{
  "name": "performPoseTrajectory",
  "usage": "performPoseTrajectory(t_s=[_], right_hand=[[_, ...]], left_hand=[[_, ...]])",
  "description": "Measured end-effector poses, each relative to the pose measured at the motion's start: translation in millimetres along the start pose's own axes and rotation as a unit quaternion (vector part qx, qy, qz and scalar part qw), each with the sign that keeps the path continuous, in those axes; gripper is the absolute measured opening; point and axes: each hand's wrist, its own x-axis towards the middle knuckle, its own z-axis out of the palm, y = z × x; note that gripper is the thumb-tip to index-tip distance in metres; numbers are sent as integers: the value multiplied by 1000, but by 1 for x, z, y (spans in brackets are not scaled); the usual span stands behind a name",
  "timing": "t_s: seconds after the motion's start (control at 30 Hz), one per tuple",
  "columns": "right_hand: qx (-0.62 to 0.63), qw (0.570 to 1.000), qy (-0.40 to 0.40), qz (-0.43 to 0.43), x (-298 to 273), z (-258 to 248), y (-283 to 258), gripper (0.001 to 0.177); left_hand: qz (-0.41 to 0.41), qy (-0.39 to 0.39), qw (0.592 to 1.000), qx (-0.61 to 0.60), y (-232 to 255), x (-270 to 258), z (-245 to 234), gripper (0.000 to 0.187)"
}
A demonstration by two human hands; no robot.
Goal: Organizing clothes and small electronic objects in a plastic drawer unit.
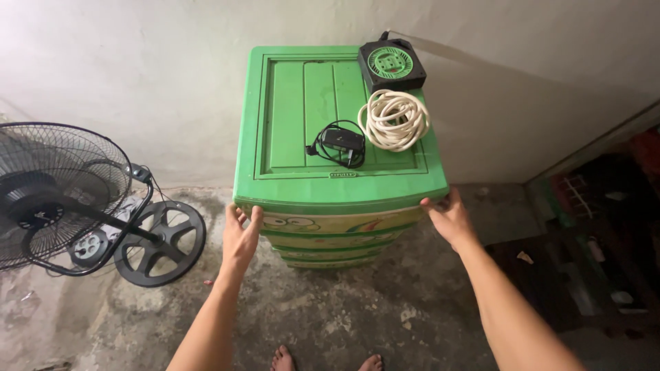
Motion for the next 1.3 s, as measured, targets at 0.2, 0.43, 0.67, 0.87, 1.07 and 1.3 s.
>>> performPoseTrajectory(t_s=[0.2,0.43,0.67,0.87,1.07,1.3], right_hand=[[-214,972,70,73,-21,11,-33,71],[-232,972,23,6,-29,-9,-7,67],[-315,945,-85,26,-48,-37,-34,62],[-254,957,-136,33,-74,-56,-55,56],[-233,960,-140,71,-107,-68,-63,52],[-274,949,-132,85,-136,-72,-84,51]], left_hand=[[12,43,981,189,17,-9,-10,52],[105,-23,984,142,-7,-10,-40,53],[54,-117,982,141,2,-22,-66,60],[-8,-163,985,59,0,-49,-78,59],[-79,-166,981,55,17,-87,-87,55],[-9,-174,974,142,17,-113,-96,50]])
